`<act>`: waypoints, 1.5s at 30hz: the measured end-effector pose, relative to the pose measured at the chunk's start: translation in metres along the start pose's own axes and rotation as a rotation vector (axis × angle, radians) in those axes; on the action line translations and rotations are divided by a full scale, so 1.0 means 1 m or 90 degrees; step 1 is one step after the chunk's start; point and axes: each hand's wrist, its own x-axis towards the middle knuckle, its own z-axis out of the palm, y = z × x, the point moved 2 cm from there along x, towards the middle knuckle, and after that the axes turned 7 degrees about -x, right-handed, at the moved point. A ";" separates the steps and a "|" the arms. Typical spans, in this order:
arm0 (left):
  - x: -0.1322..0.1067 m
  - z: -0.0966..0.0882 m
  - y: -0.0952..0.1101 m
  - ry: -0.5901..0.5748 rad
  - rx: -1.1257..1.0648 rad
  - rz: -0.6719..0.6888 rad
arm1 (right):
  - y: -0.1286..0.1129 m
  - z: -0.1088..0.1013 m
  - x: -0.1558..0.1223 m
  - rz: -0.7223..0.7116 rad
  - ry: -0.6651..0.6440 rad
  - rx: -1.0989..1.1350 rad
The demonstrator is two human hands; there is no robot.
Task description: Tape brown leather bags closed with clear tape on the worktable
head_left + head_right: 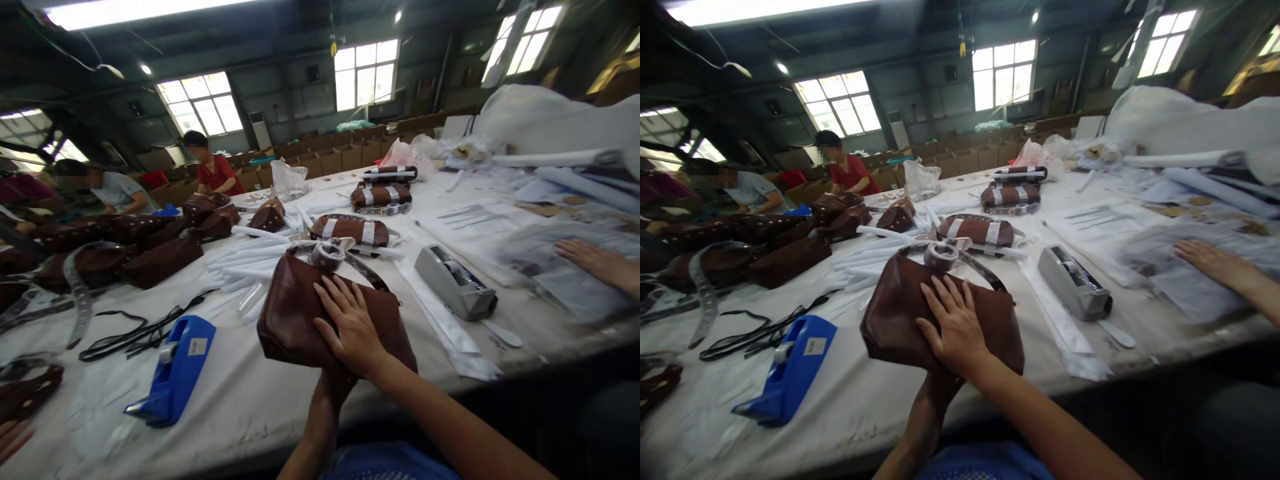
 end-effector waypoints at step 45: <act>0.101 0.022 0.007 -0.063 0.599 0.388 | 0.094 0.047 -0.101 0.138 -0.004 -0.227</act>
